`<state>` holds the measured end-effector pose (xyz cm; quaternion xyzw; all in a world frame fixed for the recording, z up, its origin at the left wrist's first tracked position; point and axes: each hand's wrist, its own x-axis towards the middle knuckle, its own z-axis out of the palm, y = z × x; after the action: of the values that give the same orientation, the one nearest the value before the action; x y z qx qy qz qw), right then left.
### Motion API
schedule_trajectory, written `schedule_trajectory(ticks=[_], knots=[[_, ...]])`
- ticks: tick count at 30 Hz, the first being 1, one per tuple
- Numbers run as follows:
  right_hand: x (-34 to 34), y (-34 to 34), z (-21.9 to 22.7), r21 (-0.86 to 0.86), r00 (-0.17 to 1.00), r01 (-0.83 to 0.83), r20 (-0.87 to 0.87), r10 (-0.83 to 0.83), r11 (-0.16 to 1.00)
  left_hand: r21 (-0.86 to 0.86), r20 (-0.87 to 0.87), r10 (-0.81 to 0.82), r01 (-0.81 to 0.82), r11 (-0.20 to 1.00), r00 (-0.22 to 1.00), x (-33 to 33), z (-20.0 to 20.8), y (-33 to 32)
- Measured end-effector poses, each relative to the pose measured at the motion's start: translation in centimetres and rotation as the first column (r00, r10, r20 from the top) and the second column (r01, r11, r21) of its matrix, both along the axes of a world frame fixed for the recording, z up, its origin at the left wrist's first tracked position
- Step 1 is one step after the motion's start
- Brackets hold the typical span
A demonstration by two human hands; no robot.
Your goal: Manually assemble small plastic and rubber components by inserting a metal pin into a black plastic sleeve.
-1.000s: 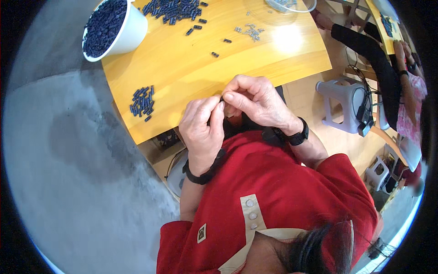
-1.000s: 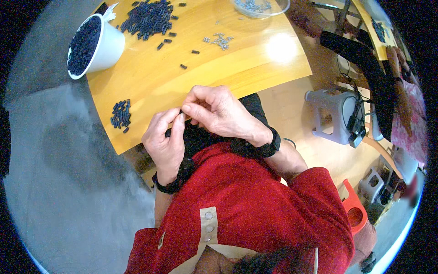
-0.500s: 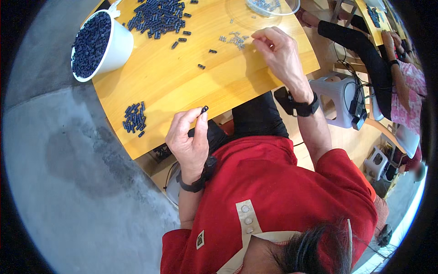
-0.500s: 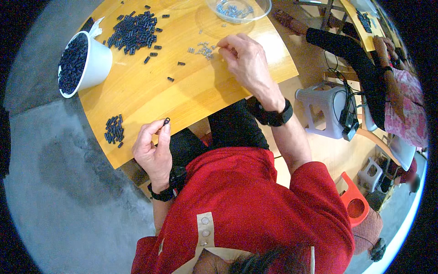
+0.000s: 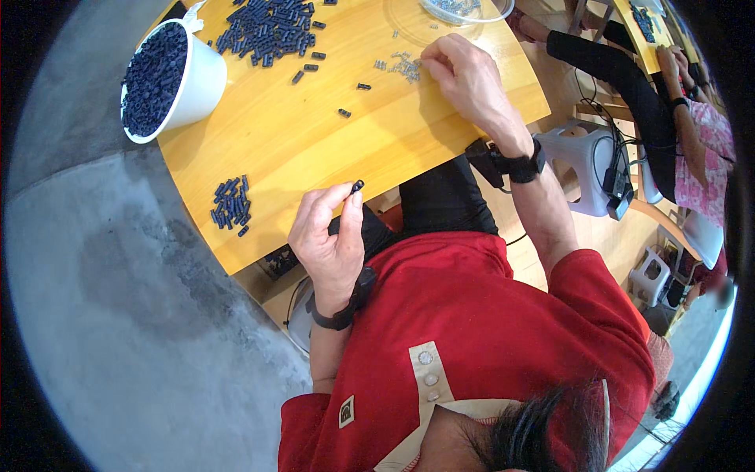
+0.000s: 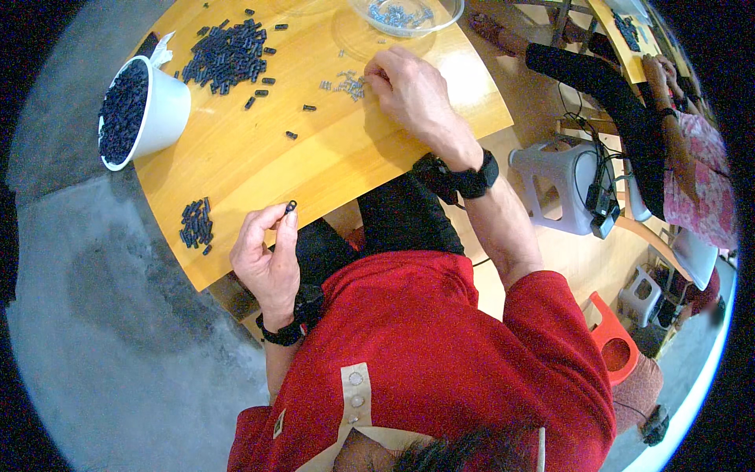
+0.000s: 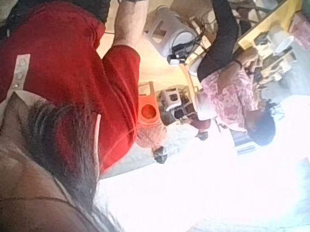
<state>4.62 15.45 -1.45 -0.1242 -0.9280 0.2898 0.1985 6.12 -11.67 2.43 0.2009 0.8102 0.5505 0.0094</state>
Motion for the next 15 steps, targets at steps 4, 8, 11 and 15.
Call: schedule_trajectory(ticks=[4, 8, 11, 15], knots=[[2.5, -2.4, 2.1, -0.616, 0.990, -0.013, 0.105, 0.098, 0.788, -0.025, -0.035, 0.000, -0.001, 1.000, 0.999, 0.3, 0.4, -0.3], [5.0, -5.3, 2.2, -0.985, 0.954, -0.148, -0.166, 0.248, -0.087, 0.014, -0.011, -0.015, 0.015, 1.000, 1.000, 0.4, 1.0, -0.1], [5.8, -7.1, 1.3, -0.869, 0.910, -0.222, -0.348, 0.227, -0.441, 0.042, -0.011, -0.039, 0.040, 0.998, 0.999, 0.5, 1.3, 0.2], [6.3, -8.4, 0.8, -0.752, 0.889, -0.221, -0.417, 0.188, -0.621, 0.104, -0.038, -0.071, 0.075, 0.992, 0.997, 0.9, 1.7, 0.3]])
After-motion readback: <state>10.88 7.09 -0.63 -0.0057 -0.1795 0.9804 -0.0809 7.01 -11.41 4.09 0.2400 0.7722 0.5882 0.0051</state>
